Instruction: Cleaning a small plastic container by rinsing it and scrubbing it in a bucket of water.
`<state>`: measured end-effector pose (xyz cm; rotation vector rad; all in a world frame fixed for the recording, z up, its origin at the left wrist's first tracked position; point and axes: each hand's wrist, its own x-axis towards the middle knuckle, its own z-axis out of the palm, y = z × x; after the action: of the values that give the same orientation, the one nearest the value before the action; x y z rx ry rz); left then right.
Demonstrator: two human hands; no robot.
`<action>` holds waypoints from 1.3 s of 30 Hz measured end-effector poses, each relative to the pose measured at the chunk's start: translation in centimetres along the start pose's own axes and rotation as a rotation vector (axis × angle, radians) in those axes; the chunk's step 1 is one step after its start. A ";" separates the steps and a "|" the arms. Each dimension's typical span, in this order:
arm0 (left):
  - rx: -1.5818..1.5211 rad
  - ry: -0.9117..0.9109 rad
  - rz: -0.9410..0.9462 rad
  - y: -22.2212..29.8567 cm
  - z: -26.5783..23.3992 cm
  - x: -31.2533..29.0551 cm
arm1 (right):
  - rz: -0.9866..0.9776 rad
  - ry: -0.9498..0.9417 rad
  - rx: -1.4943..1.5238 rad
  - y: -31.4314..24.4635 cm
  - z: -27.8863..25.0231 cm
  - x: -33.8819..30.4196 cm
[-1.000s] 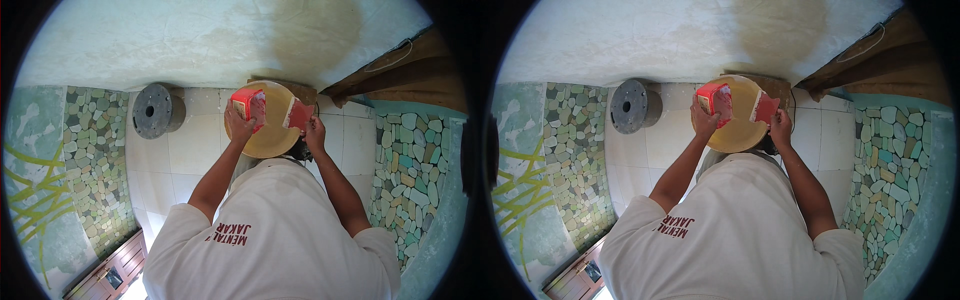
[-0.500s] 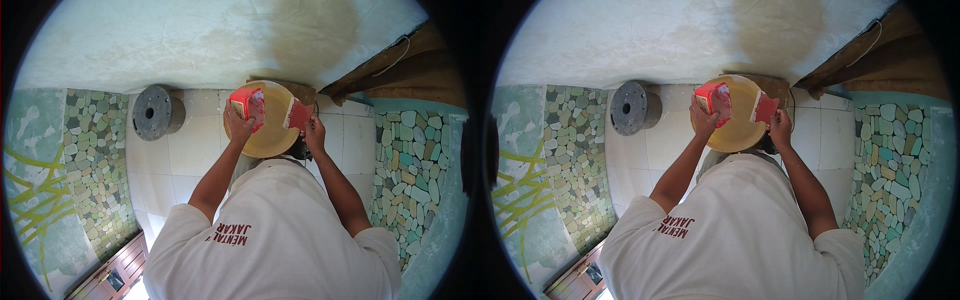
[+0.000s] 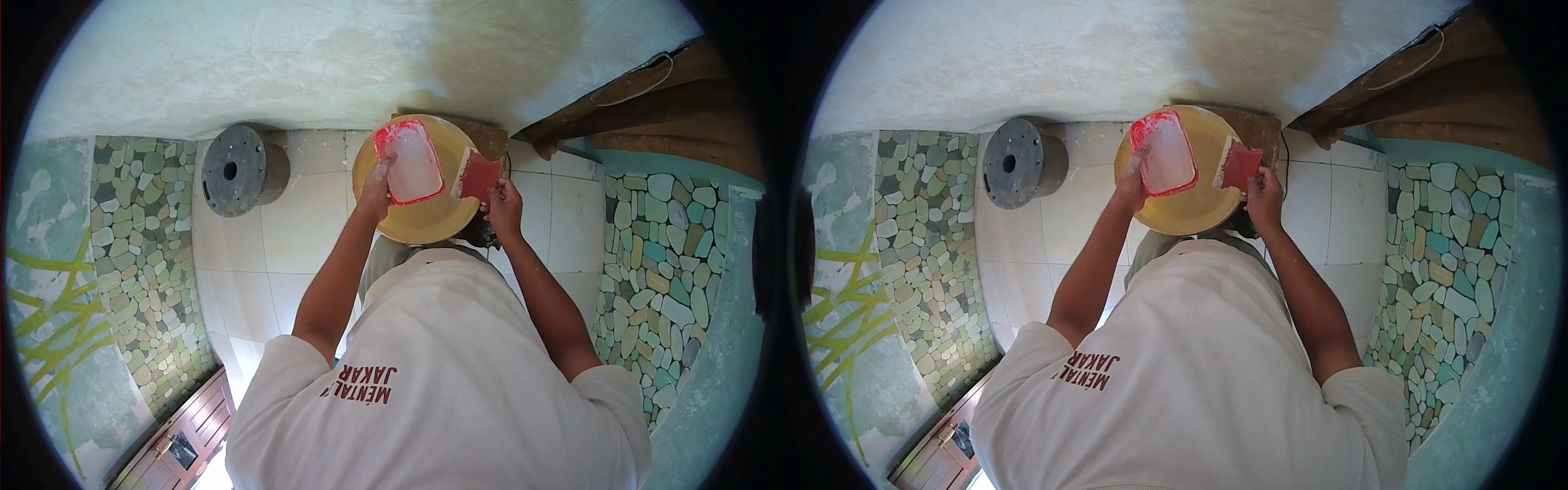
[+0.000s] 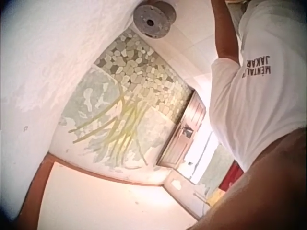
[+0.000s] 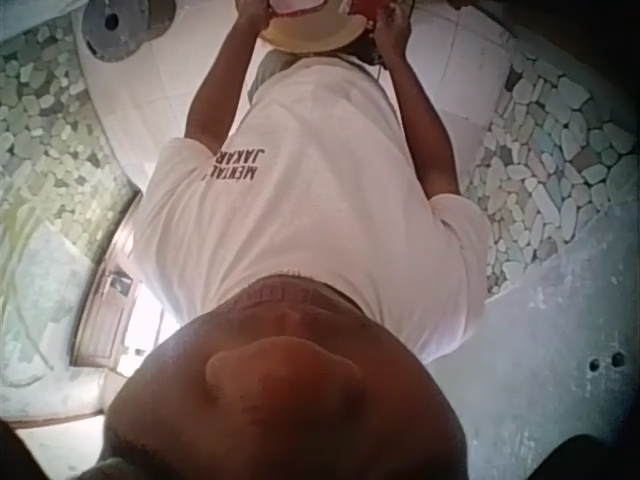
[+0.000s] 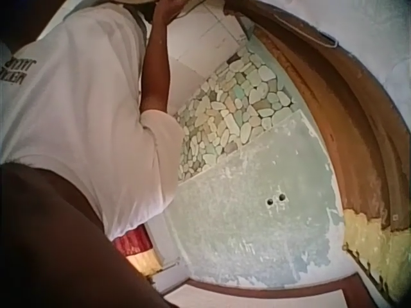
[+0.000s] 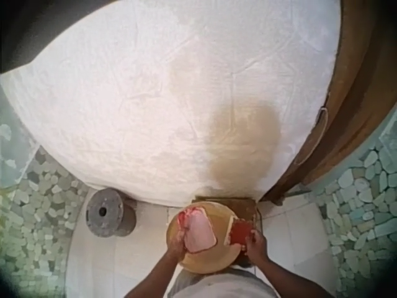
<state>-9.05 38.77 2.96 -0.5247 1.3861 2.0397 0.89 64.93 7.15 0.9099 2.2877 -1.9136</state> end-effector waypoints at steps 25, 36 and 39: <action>-0.034 0.057 0.233 4.0 4.5 -3.0 | -0.131 -0.007 0.024 1.4 0.4 0.9; -0.025 0.032 0.221 4.4 4.7 -3.5 | -0.165 0.001 -0.003 2.4 0.7 1.4; -0.018 0.031 0.243 4.7 4.9 -3.8 | -0.171 0.009 0.001 2.3 0.9 1.4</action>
<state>-9.39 41.10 10.39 -0.4130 1.5134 2.2461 0.39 64.86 4.33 0.7466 2.4420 -1.9774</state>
